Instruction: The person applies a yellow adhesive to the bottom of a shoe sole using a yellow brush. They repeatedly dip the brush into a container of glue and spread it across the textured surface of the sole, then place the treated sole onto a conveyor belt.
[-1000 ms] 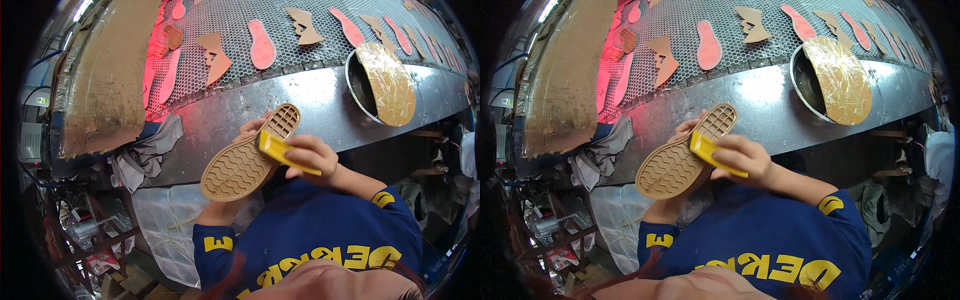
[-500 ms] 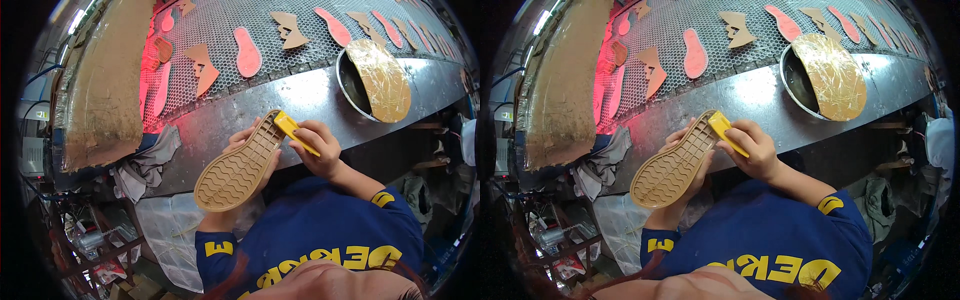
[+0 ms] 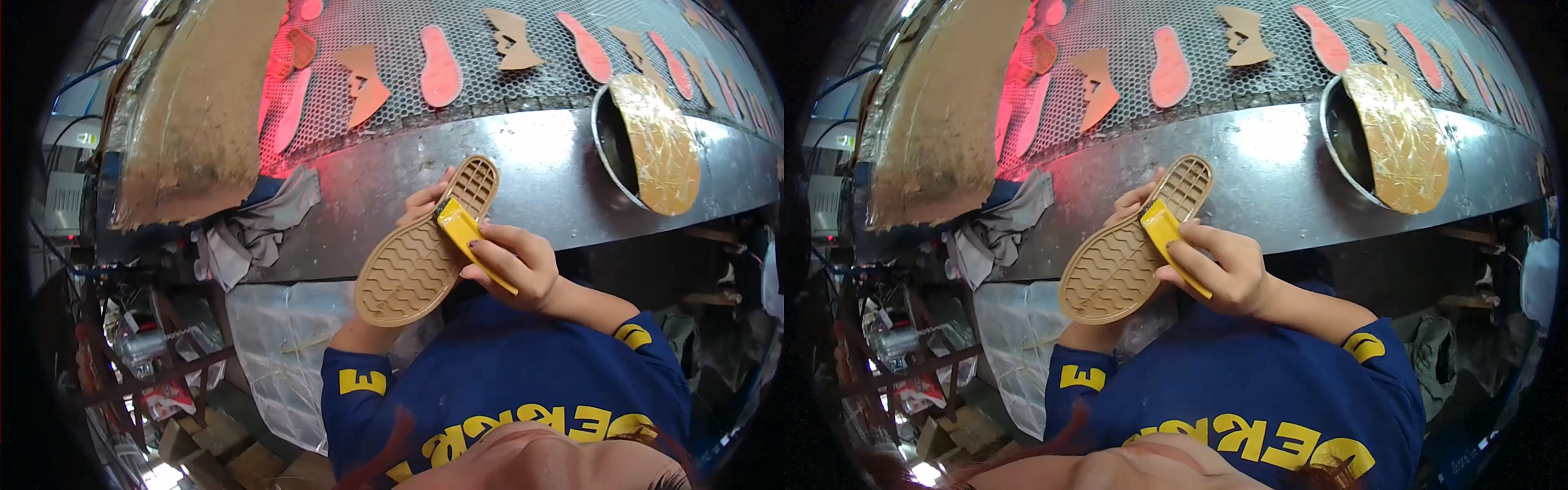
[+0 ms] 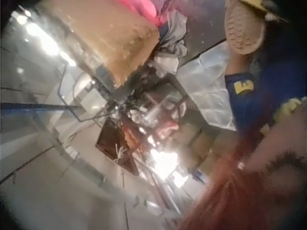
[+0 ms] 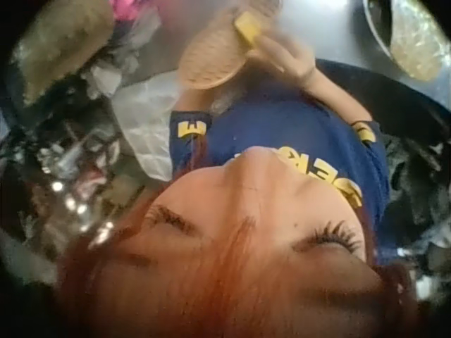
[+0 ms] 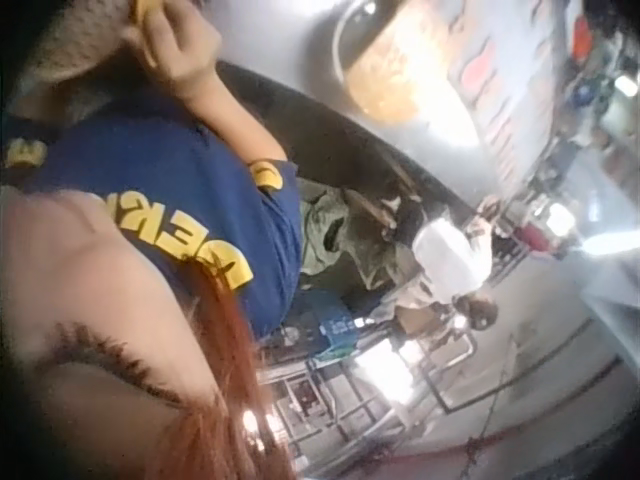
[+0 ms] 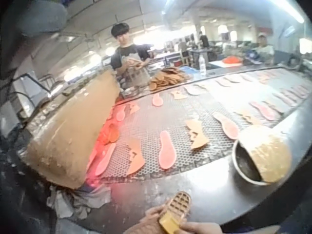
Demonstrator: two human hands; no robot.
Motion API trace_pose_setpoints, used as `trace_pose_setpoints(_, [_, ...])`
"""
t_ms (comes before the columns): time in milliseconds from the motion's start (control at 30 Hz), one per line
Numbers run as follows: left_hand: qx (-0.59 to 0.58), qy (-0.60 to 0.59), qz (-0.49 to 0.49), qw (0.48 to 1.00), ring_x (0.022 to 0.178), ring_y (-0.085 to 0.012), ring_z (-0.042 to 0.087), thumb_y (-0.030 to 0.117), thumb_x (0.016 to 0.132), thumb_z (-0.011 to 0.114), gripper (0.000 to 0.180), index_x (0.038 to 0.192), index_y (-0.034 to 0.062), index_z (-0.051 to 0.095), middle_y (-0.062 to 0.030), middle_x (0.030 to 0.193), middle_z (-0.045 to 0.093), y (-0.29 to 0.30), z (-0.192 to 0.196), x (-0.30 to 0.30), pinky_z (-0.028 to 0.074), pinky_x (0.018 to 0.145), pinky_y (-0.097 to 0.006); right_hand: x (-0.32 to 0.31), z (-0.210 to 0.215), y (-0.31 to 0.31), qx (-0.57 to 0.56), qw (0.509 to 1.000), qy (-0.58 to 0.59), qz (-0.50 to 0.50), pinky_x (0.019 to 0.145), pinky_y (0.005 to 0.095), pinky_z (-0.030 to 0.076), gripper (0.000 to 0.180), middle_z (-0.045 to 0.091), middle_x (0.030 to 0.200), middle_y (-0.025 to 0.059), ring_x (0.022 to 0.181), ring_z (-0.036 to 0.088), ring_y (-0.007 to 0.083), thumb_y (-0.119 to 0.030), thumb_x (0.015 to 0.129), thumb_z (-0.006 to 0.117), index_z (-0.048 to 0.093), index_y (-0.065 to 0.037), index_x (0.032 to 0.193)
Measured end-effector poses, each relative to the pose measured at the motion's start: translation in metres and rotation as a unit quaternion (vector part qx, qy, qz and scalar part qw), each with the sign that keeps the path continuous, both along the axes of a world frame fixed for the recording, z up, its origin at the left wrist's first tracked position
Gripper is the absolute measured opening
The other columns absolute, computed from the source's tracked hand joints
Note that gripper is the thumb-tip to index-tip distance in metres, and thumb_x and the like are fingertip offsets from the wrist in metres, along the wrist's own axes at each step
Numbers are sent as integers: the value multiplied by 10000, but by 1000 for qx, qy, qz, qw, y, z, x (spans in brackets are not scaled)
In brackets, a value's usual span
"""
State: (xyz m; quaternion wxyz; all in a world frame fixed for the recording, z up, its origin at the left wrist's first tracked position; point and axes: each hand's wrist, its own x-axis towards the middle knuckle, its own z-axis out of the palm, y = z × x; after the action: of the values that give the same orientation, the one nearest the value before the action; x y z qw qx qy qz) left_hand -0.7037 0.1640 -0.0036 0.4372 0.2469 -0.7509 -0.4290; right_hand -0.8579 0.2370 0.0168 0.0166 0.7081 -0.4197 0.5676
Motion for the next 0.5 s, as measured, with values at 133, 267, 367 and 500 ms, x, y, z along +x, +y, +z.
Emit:
trace_pose_setpoints(133, [-33,6,106,994,1275,-208,445,120,834,721,612,1333,120,367,-101,1369,471,5,-26,-19,412,1026,-324,10,8,2,-9,999,8,31,547,311,546,334,627,875,170,657,655,254,-233,735,802,660,6,918])
trace_pose_setpoints(267, [-110,-110,112,982,1234,-204,450,135,813,730,471,1242,109,535,-72,1272,563,-1,-13,-23,379,1008,-329,19,13,1,-37,996,1,75,580,305,547,387,637,925,172,715,664,252,-284,739,807,666,2,958])
trace_pose_setpoints(367, [-128,-139,99,977,1205,-196,448,168,812,736,435,1219,106,593,-54,1230,601,-1,-8,-25,370,995,-326,12,17,0,-9,997,9,81,590,311,551,371,638,938,172,722,666,253,-266,738,809,667,-1,955])
trace_pose_setpoints(500, [-99,-113,133,980,1216,-179,443,164,805,749,491,1242,75,544,-69,1274,562,1,-19,-26,365,995,-309,6,13,-4,-13,1000,2,22,526,297,531,317,636,866,160,642,656,239,-237,753,783,652,5,911])
